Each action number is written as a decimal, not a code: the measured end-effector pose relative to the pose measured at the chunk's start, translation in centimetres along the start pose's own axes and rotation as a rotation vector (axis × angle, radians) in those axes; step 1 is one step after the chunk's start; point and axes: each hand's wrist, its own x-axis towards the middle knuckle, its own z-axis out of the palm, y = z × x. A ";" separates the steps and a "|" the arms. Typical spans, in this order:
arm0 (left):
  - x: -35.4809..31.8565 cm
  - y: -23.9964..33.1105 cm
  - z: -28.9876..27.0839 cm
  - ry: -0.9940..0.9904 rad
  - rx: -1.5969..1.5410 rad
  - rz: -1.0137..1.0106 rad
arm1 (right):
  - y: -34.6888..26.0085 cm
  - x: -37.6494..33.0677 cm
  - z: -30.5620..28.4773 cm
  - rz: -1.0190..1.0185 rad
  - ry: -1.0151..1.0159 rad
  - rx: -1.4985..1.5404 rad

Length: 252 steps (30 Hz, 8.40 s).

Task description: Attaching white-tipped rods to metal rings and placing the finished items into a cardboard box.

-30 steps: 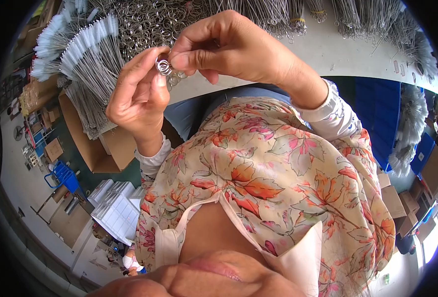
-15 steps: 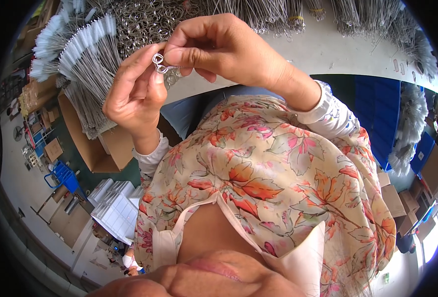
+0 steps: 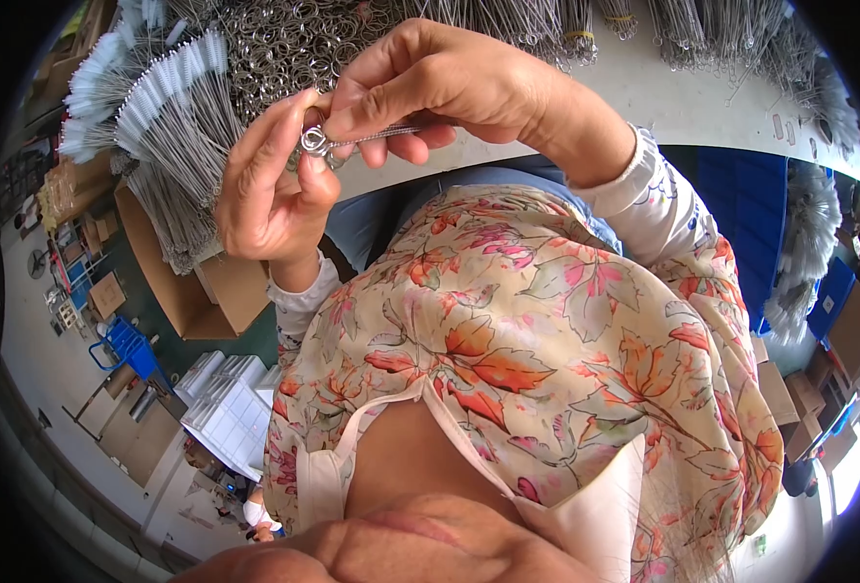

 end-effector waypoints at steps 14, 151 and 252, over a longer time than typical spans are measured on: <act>-0.8 0.3 -0.3 0.048 -0.174 -0.294 | 2.1 -0.5 3.1 -0.284 0.375 -0.358; 1.2 0.9 -10.4 0.306 -0.287 -0.736 | -11.8 -11.8 -9.3 -1.107 1.133 -0.678; 5.3 3.0 -6.0 -0.442 -0.195 -0.600 | -0.4 -0.1 4.3 -0.390 0.296 -0.404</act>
